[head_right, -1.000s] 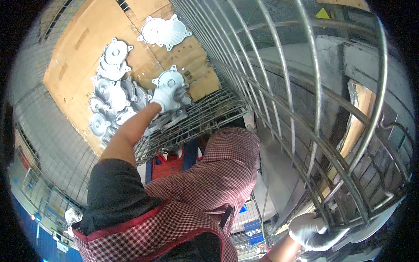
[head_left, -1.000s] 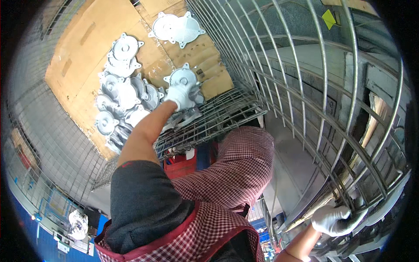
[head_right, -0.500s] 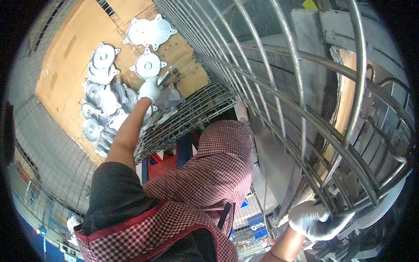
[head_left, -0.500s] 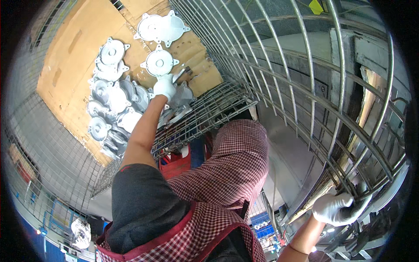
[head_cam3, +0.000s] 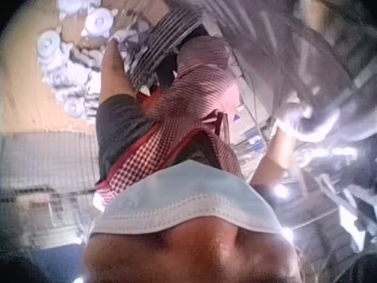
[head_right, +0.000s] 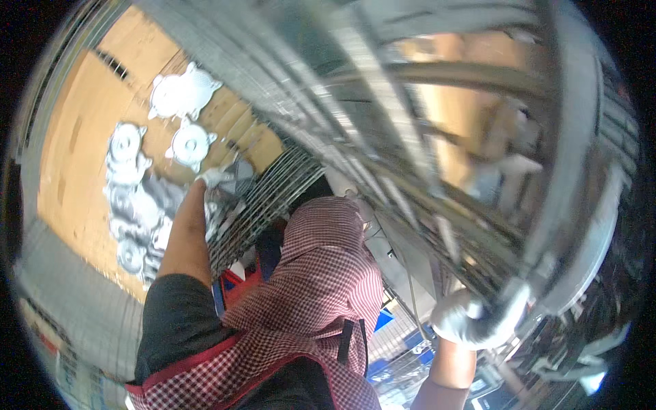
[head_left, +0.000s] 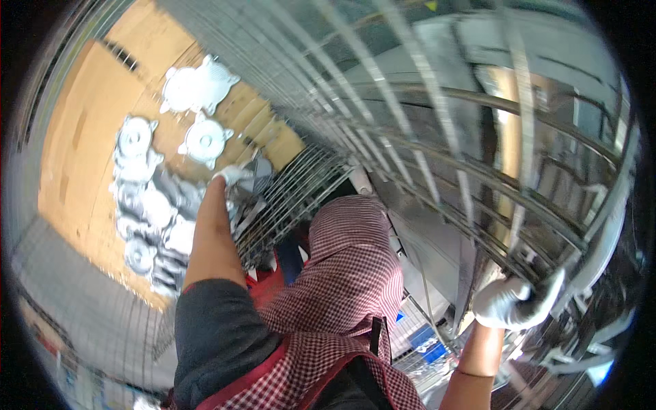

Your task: The person scrapes circular metal housings with a scraper, then places them into a blue bin.

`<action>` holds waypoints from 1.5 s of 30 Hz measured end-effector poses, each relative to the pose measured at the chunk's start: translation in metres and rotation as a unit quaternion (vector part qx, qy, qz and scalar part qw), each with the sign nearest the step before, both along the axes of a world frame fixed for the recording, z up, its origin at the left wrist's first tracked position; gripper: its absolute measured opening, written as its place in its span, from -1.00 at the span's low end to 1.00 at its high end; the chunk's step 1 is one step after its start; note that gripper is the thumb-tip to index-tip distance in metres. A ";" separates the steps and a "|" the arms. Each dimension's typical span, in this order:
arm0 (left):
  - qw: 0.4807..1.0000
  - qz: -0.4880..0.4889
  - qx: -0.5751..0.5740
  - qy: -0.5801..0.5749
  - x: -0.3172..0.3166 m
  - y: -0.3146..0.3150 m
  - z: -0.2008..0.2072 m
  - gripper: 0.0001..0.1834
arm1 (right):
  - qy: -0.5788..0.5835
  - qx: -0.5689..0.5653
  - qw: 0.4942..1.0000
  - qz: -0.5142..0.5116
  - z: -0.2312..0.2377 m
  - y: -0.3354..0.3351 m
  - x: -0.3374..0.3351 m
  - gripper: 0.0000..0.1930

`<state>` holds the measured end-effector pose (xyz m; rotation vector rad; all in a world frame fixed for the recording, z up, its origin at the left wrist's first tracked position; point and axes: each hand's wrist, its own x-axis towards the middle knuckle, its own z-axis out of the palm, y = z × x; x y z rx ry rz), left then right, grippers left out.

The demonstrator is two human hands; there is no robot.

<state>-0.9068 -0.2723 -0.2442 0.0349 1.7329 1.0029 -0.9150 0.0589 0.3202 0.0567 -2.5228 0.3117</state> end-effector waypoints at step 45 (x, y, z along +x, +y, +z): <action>0.472 -0.131 -0.019 0.872 -0.004 0.236 0.690 -0.61 | 0.089 -0.045 0.900 -0.423 0.097 0.292 0.383 -0.63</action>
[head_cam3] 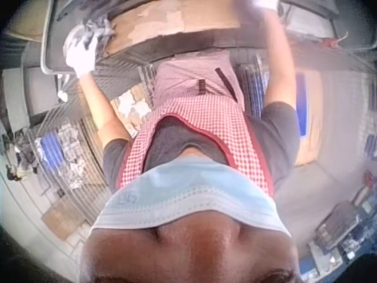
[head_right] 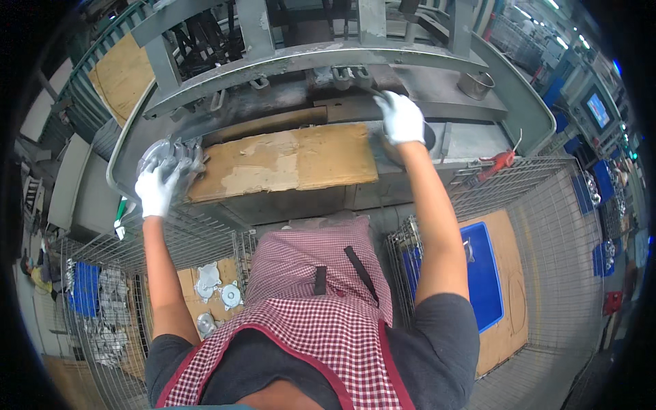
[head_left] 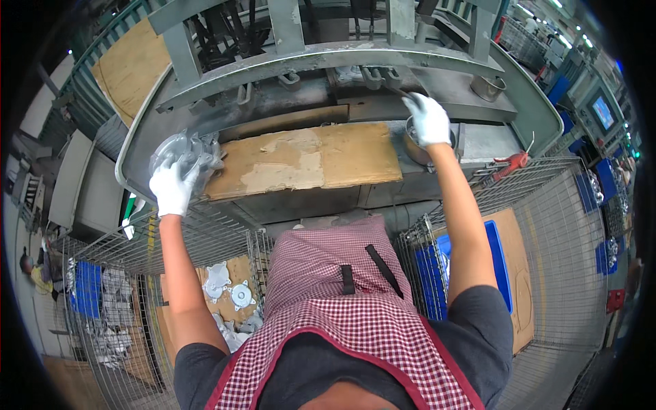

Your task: The person scrapes circular metal housings with a scraper, then places them into a blue bin.

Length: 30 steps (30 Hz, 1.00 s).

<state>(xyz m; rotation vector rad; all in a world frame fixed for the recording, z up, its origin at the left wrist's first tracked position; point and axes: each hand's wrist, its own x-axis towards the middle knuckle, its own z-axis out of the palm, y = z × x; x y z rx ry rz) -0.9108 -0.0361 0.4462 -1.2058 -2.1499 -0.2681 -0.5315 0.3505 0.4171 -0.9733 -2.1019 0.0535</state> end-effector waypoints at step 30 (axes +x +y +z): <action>0.950 0.018 0.265 -0.165 -0.098 -0.035 0.007 -0.73 | -0.312 -0.188 0.912 -0.187 0.029 -0.031 0.073 -0.53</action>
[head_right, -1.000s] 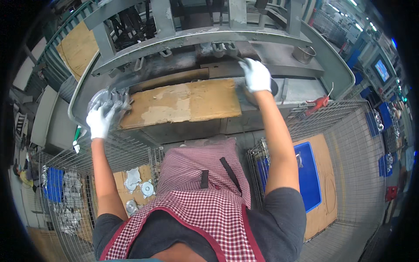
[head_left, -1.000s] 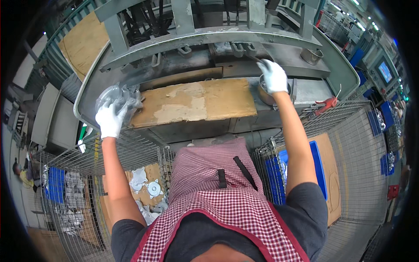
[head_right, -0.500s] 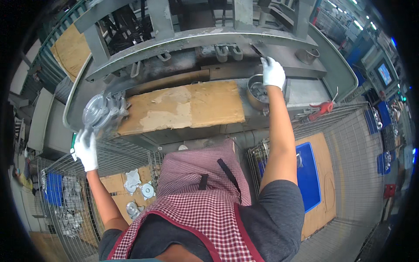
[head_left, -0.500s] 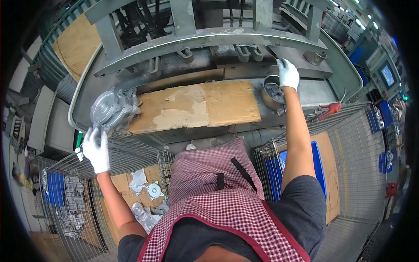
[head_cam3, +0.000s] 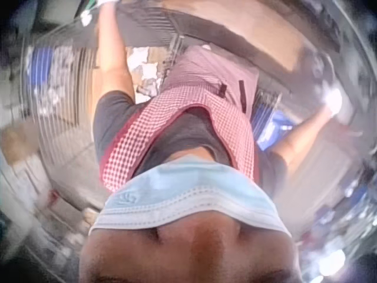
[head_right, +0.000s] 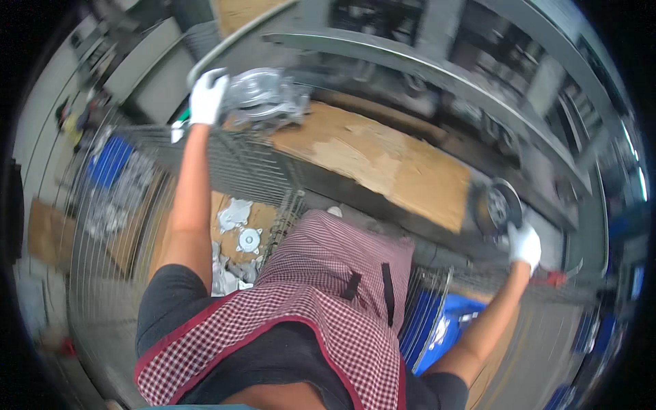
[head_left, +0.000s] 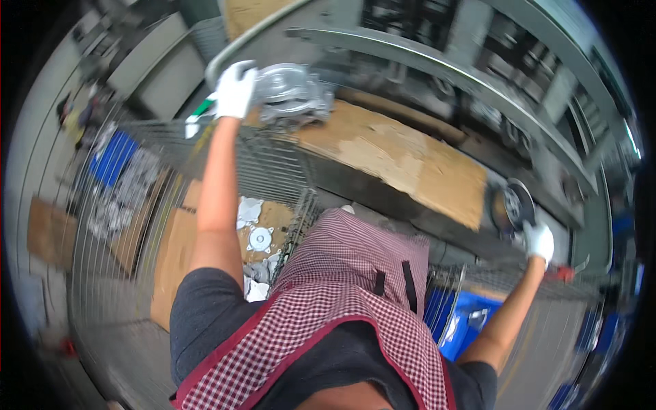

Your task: The person scrapes circular metal housings with a scraper, then places them into a blue bin.

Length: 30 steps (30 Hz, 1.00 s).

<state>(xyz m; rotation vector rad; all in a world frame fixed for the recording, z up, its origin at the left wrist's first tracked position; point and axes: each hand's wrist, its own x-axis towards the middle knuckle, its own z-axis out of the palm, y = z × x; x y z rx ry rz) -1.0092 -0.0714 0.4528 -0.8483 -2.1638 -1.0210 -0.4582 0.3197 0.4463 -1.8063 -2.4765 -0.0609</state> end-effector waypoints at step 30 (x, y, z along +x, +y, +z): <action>0.959 0.036 -0.281 0.014 0.076 -0.004 -0.007 -0.35 | 0.190 0.253 0.935 -0.161 -0.088 -0.058 0.072 -0.36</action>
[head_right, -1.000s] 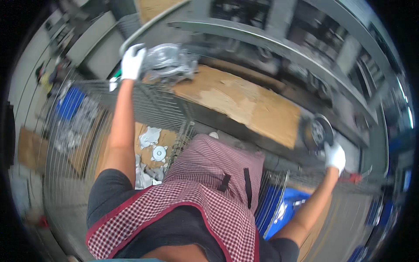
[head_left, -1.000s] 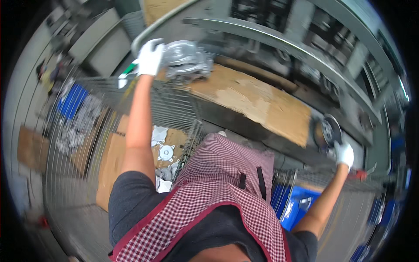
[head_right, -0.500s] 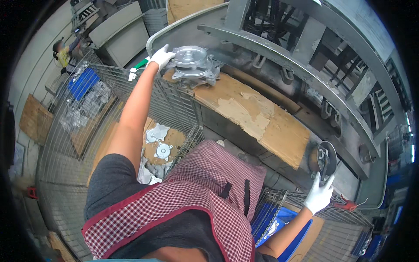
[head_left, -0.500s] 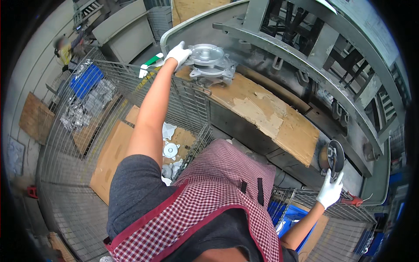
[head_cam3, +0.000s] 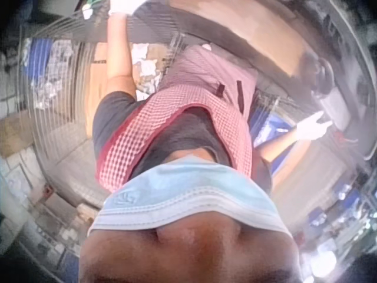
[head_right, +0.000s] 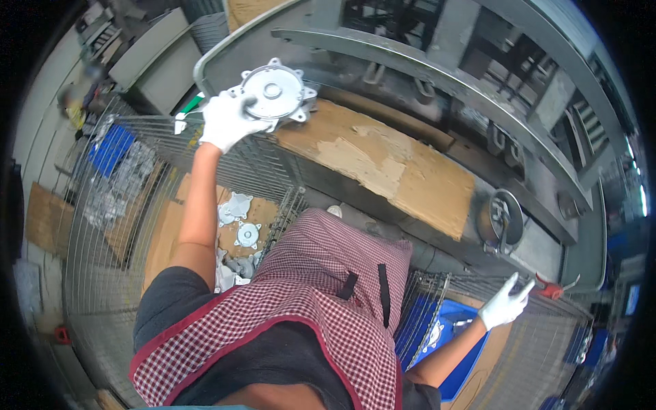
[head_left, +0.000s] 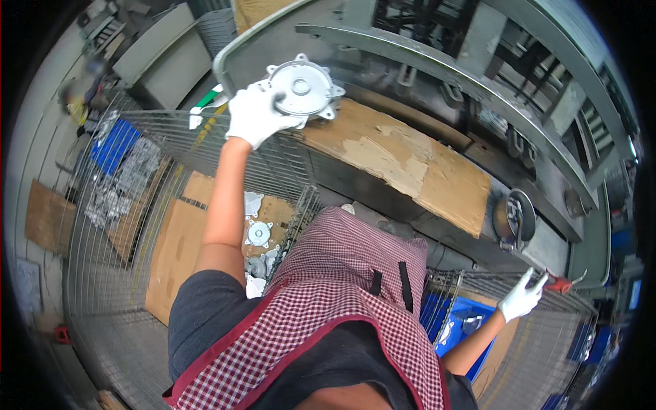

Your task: The person scrapes circular metal housings with a scraper, then places them into a blue bin.

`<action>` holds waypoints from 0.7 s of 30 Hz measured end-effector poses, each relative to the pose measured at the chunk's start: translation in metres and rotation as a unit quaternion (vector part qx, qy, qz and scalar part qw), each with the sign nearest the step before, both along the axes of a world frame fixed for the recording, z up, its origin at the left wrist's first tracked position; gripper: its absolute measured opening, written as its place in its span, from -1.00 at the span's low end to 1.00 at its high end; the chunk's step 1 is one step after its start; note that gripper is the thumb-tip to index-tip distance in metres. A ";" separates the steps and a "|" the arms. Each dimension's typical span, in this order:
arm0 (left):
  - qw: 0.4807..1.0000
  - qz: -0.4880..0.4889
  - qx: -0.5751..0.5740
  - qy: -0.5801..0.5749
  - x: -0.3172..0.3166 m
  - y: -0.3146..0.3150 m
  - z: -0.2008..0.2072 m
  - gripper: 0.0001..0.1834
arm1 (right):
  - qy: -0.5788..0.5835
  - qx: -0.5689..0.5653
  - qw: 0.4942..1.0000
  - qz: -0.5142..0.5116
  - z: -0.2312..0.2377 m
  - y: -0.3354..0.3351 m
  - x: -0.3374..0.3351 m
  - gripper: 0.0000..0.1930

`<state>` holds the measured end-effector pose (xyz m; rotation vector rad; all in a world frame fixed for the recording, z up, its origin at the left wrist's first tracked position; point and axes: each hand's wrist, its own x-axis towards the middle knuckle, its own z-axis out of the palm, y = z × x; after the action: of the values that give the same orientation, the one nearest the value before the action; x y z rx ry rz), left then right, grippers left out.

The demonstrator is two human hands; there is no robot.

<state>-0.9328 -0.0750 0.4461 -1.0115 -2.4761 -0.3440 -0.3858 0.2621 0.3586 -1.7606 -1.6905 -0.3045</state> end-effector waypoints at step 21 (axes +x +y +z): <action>0.967 -0.144 -0.099 0.186 -0.028 0.006 -0.004 -0.62 | 0.241 -0.003 0.966 -0.094 0.004 0.079 0.057 -0.16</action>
<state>-0.9605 -0.0688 0.4425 -1.3825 -2.0572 0.0124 -0.3287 0.3412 0.3629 -1.8205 -1.1828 0.0491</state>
